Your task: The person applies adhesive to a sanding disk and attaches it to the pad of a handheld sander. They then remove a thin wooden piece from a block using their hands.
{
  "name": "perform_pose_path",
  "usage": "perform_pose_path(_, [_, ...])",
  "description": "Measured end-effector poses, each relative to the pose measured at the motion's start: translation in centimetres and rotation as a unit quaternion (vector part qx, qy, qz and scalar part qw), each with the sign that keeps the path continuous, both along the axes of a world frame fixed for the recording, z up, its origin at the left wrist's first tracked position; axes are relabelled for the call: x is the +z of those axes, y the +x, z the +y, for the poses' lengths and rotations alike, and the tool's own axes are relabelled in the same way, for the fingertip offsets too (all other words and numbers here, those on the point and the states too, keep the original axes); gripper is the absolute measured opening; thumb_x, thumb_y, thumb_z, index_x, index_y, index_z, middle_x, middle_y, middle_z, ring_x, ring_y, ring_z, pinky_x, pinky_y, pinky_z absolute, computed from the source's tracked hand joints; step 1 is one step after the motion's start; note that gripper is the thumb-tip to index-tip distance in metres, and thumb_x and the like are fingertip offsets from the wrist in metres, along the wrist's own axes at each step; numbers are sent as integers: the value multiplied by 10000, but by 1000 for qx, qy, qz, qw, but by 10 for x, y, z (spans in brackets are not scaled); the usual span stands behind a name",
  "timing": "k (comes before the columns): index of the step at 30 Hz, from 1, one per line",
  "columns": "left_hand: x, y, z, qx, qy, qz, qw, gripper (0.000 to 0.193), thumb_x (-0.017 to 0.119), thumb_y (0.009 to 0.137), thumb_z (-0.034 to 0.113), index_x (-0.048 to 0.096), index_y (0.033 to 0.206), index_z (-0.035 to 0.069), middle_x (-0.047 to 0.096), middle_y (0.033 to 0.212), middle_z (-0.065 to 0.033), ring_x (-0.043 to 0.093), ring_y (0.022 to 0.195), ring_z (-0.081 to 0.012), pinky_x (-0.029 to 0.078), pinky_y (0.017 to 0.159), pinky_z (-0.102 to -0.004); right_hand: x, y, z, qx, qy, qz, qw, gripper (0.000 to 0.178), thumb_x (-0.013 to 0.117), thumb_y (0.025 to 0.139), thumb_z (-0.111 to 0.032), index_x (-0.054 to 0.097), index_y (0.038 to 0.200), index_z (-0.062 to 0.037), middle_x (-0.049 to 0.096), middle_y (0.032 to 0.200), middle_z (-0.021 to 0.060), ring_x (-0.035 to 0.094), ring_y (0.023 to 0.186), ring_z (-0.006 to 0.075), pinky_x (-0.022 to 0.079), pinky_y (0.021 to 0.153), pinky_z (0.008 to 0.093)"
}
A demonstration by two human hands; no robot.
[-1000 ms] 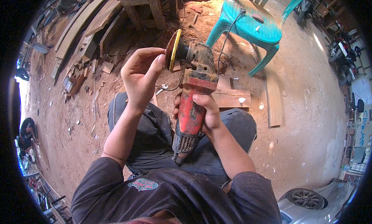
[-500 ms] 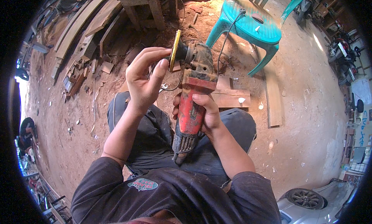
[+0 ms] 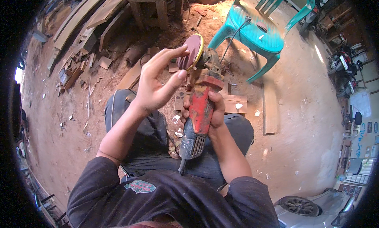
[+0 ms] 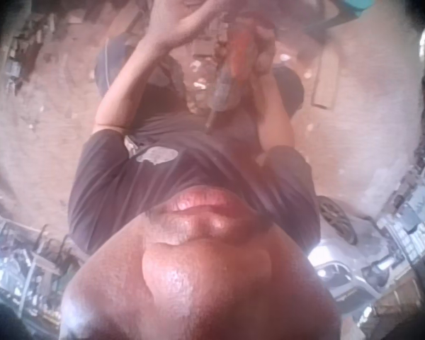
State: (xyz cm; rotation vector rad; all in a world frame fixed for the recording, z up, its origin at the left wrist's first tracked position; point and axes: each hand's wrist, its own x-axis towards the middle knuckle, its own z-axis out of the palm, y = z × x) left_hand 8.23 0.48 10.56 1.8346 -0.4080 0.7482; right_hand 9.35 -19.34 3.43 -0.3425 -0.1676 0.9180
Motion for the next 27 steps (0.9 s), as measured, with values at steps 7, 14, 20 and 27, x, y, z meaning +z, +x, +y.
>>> perform_pose_path(7, [-1, 0, 5, 66, 120, -70, 988, 460, 682, 902, 167, 638, 1326, -6, 668, 1284, -204, 612, 1254, -336, 406, 1112, -438, -11, 1, 4, 53, 80, 15, 995, 651, 509, 946, -568, 517, 1385, -86, 650, 1035, 175, 671, 846, 311, 554, 785, 497])
perform_pose_path(14, [-5, -5, -2, 60, 204, -24, 977, 576, 707, 903, 287, 591, 1400, 19, 605, 1399, -215, 549, 1350, -327, 336, 1174, -501, -19, 3, 1, 55, 60, 18, 996, 632, 507, 941, -610, 553, 1317, -104, 627, 984, 119, 663, 810, 289, 551, 719, 474])
perform_pose_path(20, [-5, -5, -7, 53, 210, -20, 976, 641, 724, 889, 340, 572, 1410, 0, 589, 1410, -231, 531, 1366, -337, 323, 1187, -518, -9, 2, -2, 55, 52, 27, 997, 571, 505, 949, -570, 565, 1227, -74, 628, 968, 131, 670, 791, 303, 572, 729, 495])
perform_pose_path(27, [-12, 0, -6, 29, 184, -5, 982, 642, 708, 890, 304, 552, 1426, -12, 556, 1438, -247, 525, 1367, -360, 303, 1203, -516, -8, 5, -5, 40, 3, -4, 999, 523, 525, 935, -551, 617, 1141, -79, 639, 948, 132, 662, 794, 315, 562, 753, 506])
